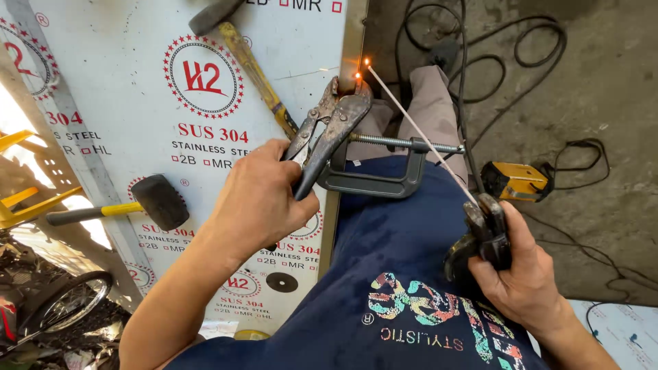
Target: The person welds a stainless steel bar clamped to a workbench. They hold the bar with locking pliers and a C-clamp, strike a welding arc with an electrode holder producing bright flashes and sparks, weld along the joint, reposition the clamps and pliers, and continue welding at different points along the frame.
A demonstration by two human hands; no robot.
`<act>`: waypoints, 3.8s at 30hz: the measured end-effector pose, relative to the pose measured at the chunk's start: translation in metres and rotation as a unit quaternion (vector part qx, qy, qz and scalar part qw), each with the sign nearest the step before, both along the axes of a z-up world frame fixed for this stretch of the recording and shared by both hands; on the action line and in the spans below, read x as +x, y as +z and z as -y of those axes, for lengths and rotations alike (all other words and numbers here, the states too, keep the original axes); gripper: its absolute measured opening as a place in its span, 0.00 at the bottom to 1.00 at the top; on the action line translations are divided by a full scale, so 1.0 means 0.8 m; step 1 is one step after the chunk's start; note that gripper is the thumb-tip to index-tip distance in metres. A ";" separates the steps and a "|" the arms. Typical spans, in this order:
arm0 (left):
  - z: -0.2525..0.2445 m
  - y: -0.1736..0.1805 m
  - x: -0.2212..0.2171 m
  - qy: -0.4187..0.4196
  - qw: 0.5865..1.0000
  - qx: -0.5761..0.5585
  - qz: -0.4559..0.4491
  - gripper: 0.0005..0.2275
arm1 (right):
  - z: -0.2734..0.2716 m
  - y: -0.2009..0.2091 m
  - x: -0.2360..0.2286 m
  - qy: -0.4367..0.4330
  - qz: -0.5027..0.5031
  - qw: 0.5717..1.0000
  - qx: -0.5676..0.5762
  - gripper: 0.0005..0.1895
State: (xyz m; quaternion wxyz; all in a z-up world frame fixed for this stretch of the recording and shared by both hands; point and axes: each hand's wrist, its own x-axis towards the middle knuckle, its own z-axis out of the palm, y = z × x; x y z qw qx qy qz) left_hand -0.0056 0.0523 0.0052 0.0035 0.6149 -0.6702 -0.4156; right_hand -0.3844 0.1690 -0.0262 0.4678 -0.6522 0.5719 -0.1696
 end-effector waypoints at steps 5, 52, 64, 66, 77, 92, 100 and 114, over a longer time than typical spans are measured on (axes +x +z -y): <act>-0.001 0.001 0.000 -0.002 1.000 0.000 0.005 0.10 | 0.004 0.004 0.000 0.015 0.014 1.000 0.001 0.44; 0.169 -0.253 0.168 0.113 0.876 -0.421 0.207 0.21 | 0.031 -0.005 0.026 -0.120 -0.011 0.992 -0.025 0.47; 0.140 -0.185 -0.052 0.025 0.913 -0.408 -0.001 0.18 | 0.042 -0.014 0.009 -0.186 0.013 0.982 -0.036 0.46; 0.143 -0.186 -0.071 0.015 0.907 -0.421 0.024 0.19 | 0.050 -0.012 0.013 -0.146 0.013 0.986 -0.076 0.45; 0.117 -0.151 -0.080 -0.072 0.935 -0.343 0.052 0.15 | 0.062 -0.028 0.001 -0.140 0.018 0.989 -0.046 0.47; 0.156 -0.182 -0.064 -0.165 0.912 -0.371 0.060 0.16 | 0.017 -0.014 -0.020 -0.265 0.096 0.959 -0.019 0.47; 0.176 -0.193 -0.056 -0.156 0.910 -0.383 0.036 0.14 | -0.032 0.010 -0.044 -0.355 0.097 0.927 -0.071 0.49; 0.176 -0.175 -0.052 -0.163 0.911 -0.377 0.044 0.13 | -0.052 -0.011 -0.057 -0.342 0.161 0.924 -0.052 0.48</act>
